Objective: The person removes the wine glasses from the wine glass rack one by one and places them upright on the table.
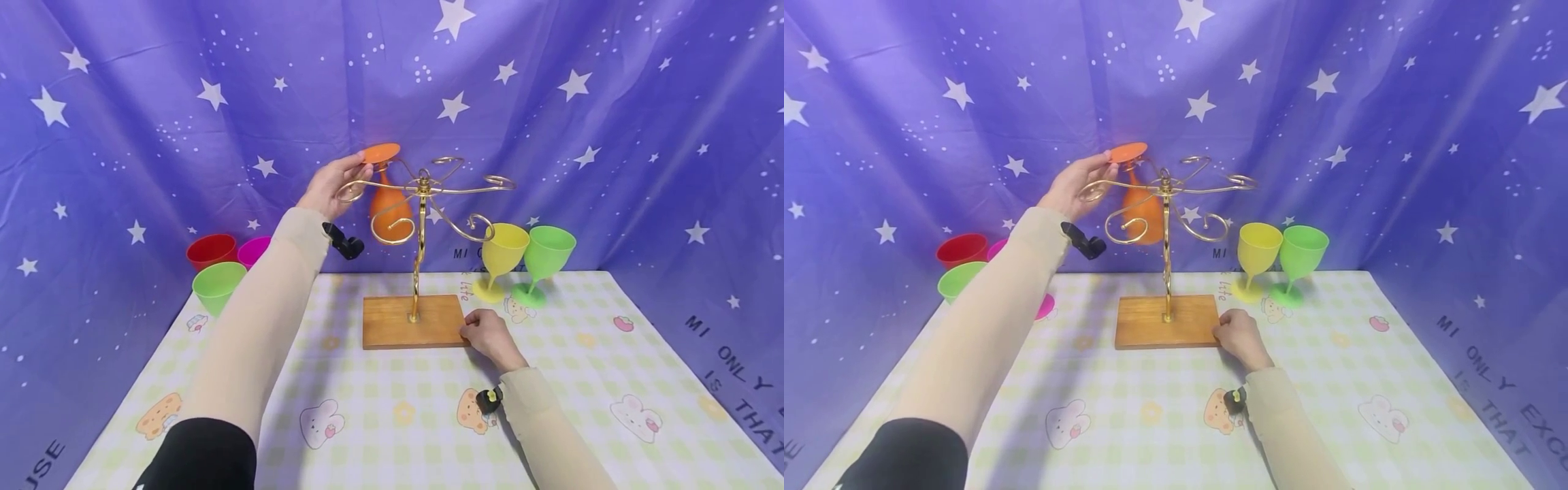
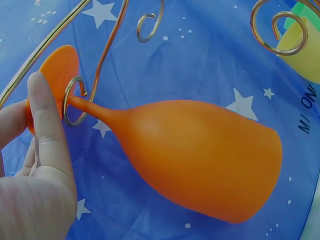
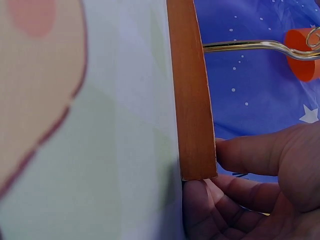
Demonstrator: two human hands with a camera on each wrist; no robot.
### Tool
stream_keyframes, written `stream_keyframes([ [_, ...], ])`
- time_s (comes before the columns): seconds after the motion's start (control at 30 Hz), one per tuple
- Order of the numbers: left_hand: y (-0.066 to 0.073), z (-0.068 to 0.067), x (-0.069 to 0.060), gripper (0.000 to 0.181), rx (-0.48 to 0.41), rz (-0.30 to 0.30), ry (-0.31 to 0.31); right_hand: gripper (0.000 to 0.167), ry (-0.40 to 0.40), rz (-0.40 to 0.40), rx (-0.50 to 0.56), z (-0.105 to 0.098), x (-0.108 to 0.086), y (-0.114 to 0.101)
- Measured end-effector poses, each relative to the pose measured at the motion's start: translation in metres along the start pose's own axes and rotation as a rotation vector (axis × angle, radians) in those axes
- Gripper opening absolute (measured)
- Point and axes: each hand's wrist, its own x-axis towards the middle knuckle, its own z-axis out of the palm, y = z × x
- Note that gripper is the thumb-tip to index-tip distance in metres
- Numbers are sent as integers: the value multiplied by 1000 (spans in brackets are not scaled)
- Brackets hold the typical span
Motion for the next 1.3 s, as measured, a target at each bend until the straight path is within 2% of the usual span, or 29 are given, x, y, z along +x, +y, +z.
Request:
stream_keyframes([
  [0.3, -2, 4, 3, 7, -3, 19, 70, 17, 3, -4, 0, -1, -1, 0],
  [0.47, -1, 3, 5, 7, 7, 7, 63, 17, 0, 1, 4, 0, -1, 1],
  [0.6, 3, 4, 4, 9, 92, -12, 24, 19, -3, 5, 9, -1, -2, 1],
  [0.73, 5, 8, 2, 12, 205, -24, 19, 18, -2, 3, 10, -1, -2, 1],
  [0.9, 6, 11, 2, 14, 215, -37, 3, 17, 4, 0, 12, 0, -1, 2],
  [1.3, 12, 7, -2, 18, 272, -29, 43, 17, -6, 3, 18, 0, -2, 0],
])
